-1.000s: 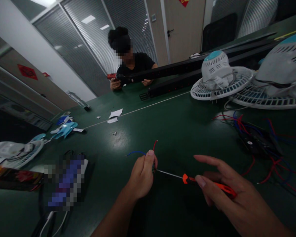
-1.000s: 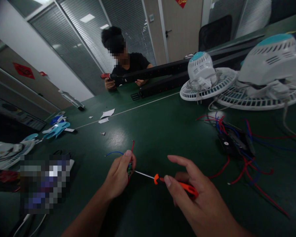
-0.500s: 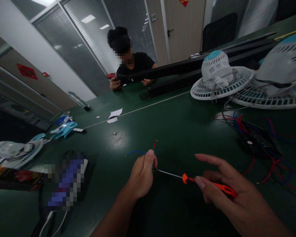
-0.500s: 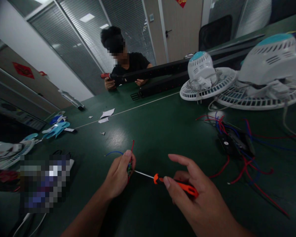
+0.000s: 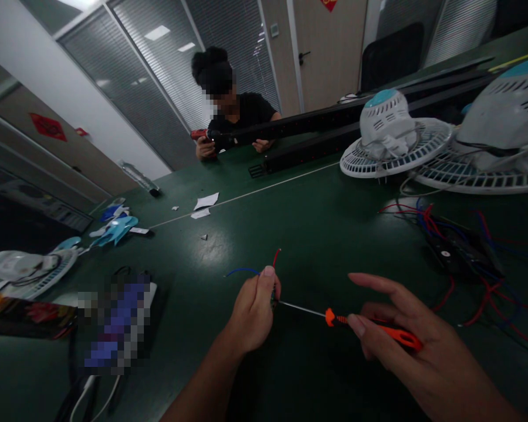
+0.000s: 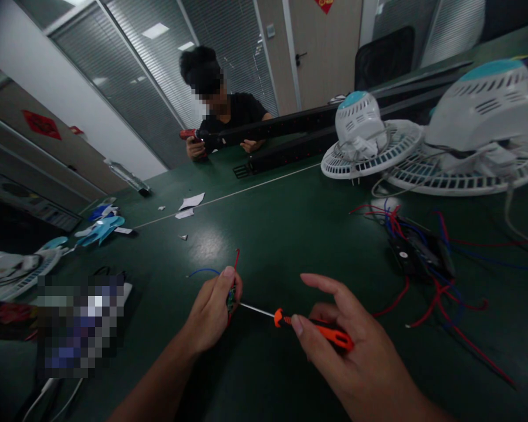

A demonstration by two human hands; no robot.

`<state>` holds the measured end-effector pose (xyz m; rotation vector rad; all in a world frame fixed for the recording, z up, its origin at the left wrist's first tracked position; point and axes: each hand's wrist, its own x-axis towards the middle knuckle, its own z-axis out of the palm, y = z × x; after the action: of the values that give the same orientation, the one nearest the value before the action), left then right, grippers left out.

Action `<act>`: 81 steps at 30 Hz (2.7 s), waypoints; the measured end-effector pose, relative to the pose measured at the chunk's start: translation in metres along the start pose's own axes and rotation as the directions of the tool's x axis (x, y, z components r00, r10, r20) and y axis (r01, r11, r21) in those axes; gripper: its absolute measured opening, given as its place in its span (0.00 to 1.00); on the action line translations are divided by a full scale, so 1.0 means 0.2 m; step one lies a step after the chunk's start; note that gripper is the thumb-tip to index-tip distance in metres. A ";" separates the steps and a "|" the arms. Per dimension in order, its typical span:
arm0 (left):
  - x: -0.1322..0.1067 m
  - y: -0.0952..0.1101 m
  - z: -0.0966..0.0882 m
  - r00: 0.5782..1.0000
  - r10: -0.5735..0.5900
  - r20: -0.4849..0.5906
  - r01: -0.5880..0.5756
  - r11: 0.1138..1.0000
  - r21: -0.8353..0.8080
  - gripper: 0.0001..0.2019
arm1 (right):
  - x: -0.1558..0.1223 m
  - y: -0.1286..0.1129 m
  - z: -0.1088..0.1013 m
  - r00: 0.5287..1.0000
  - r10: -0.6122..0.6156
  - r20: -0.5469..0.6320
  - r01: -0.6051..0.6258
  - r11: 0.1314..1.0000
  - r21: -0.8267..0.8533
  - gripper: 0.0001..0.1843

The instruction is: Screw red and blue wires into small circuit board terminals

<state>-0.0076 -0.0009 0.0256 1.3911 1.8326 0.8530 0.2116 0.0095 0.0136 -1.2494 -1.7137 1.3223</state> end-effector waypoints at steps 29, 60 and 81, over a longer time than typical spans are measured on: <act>0.00 0.01 0.00 1.000 0.007 -0.001 -0.007 1.000 0.007 0.25 | -0.02 -0.05 0.03 0.990 0.062 -0.126 -0.050 0.994 0.096 0.24; 0.00 0.00 0.00 1.000 0.001 0.000 -0.001 1.000 0.002 0.25 | -0.02 -0.04 0.02 0.991 0.079 -0.110 -0.071 0.995 0.070 0.28; -0.01 0.00 0.00 1.000 0.001 0.010 -0.001 1.000 -0.001 0.25 | -0.01 0.00 0.01 0.996 0.066 0.052 -0.068 0.997 0.036 0.25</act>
<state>-0.0070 -0.0023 0.0262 1.3933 1.8244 0.8455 0.2112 0.0071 0.0143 -1.2713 -1.6869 1.4306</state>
